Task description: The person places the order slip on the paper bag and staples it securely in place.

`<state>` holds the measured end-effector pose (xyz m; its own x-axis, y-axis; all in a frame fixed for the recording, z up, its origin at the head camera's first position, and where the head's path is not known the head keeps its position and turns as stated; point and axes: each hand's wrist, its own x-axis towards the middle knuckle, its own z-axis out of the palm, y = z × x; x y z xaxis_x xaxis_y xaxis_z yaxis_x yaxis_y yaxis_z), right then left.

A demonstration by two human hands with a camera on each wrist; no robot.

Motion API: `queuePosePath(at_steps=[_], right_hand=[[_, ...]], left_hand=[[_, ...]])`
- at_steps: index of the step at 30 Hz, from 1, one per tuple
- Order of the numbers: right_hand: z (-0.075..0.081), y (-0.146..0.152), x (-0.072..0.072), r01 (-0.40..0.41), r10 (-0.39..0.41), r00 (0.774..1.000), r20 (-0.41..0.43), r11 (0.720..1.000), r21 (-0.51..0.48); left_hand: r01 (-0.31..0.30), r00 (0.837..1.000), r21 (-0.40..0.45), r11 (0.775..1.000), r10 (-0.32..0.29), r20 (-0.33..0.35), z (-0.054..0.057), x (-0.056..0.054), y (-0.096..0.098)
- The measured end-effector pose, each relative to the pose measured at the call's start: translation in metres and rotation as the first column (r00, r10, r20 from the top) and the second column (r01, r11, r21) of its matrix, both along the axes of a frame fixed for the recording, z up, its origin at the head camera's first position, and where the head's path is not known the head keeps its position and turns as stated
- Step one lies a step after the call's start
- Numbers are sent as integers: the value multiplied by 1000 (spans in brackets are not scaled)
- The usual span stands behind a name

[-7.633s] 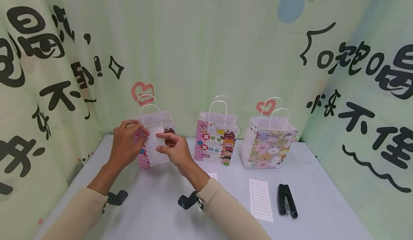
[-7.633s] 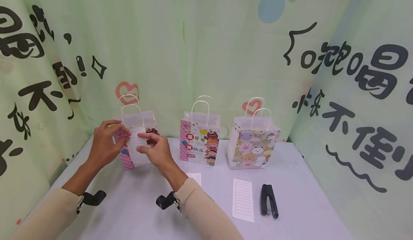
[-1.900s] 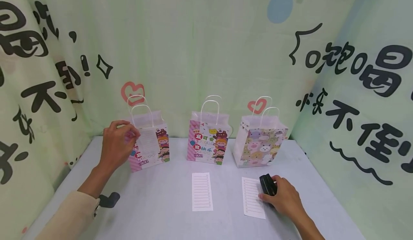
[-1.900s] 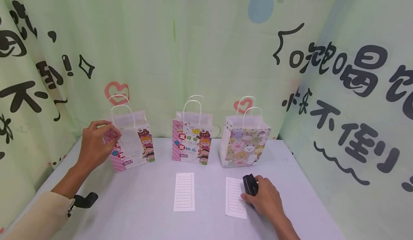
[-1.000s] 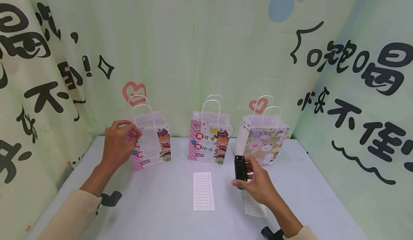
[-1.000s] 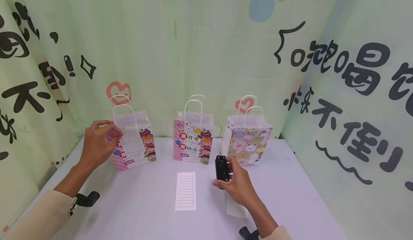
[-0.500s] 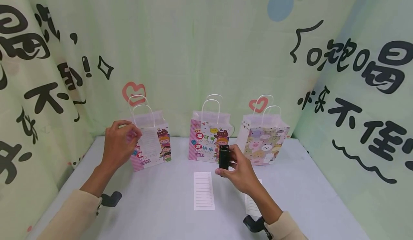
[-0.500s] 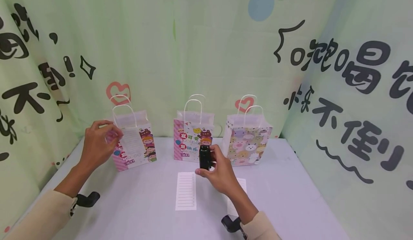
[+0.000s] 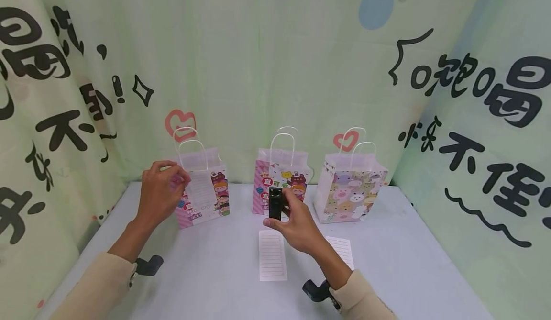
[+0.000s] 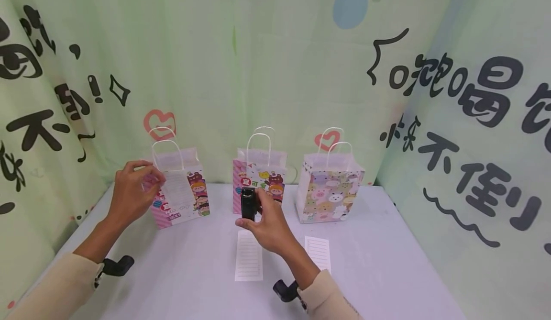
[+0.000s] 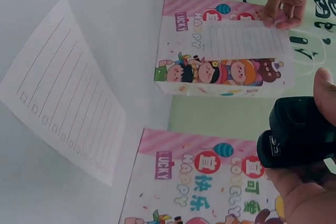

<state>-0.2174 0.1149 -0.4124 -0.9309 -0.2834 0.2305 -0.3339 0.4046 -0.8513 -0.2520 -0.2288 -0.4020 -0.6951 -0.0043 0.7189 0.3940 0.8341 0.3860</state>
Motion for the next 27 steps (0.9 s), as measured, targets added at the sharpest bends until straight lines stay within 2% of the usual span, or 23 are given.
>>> queuePosePath(at_steps=[14,20,27], right_hand=[[16,-44,-8,-93,92,992,-87,996,-6],[23,-62,-18,-159,154,978,-141,987,-24],[29,-81,-31,-184,176,967,-187,982,-28]], left_hand=[[6,1000,-12,1000,-6,2,1,-2,-1],[5,1000,-12,1000,-5,4,0,-2,-2],[0,1000,-17,1000,0,6,-1,-3,0]])
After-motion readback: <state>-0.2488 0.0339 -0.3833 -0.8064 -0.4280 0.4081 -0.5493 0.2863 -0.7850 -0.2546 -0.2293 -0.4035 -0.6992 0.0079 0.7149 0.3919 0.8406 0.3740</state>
